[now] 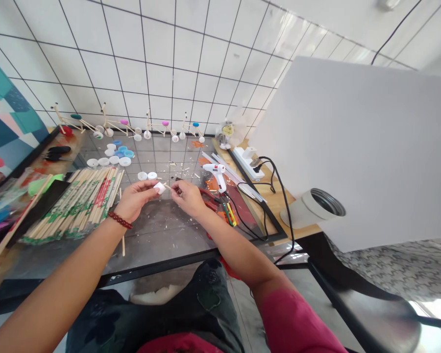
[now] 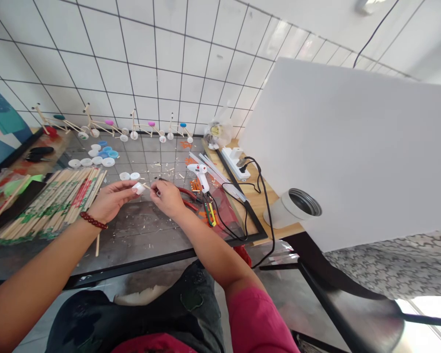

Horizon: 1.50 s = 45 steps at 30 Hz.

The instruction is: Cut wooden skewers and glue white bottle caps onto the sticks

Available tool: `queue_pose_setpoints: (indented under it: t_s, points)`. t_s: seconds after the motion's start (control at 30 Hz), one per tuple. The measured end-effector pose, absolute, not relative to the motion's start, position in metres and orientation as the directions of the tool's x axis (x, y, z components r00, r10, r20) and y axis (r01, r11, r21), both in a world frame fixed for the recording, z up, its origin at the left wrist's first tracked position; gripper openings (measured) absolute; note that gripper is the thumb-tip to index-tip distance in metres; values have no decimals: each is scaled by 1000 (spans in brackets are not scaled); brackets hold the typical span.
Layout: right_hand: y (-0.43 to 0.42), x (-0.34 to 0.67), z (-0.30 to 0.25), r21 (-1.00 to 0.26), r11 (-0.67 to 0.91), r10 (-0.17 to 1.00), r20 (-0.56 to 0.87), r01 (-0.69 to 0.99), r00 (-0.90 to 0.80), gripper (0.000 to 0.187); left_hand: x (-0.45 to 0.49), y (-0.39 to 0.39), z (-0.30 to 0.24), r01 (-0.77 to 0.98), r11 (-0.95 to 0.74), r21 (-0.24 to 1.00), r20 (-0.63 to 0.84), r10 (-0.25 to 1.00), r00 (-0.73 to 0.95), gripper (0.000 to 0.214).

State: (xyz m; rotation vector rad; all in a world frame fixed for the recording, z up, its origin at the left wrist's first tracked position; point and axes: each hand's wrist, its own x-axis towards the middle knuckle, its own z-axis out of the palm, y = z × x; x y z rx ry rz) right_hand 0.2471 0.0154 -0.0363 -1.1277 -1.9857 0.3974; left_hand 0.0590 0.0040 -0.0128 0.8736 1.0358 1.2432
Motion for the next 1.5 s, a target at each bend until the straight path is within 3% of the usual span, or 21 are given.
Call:
queue_pose_setpoints:
  t_s: [0.43,0.83,1.27,1.5]
  points:
    - [14,245,-35,-603,541,833,481,587,-274,12,60,2,-9,-244,121,962,-126,992,-7,45]
    - [11,244,-34,-524,543,828,463,656,-316,17,57,7,-21,-85,13,996,-18,998,-58,45]
    - [11,244,-34,-477,535,834,428,697,-348,12,53,6,-21,349,-129,928,152,988,-38,39]
    - [5,243,-25,-440,489,861,383,753,-335,5,56,3,-16,439,-103,892,126,992,-23,40]
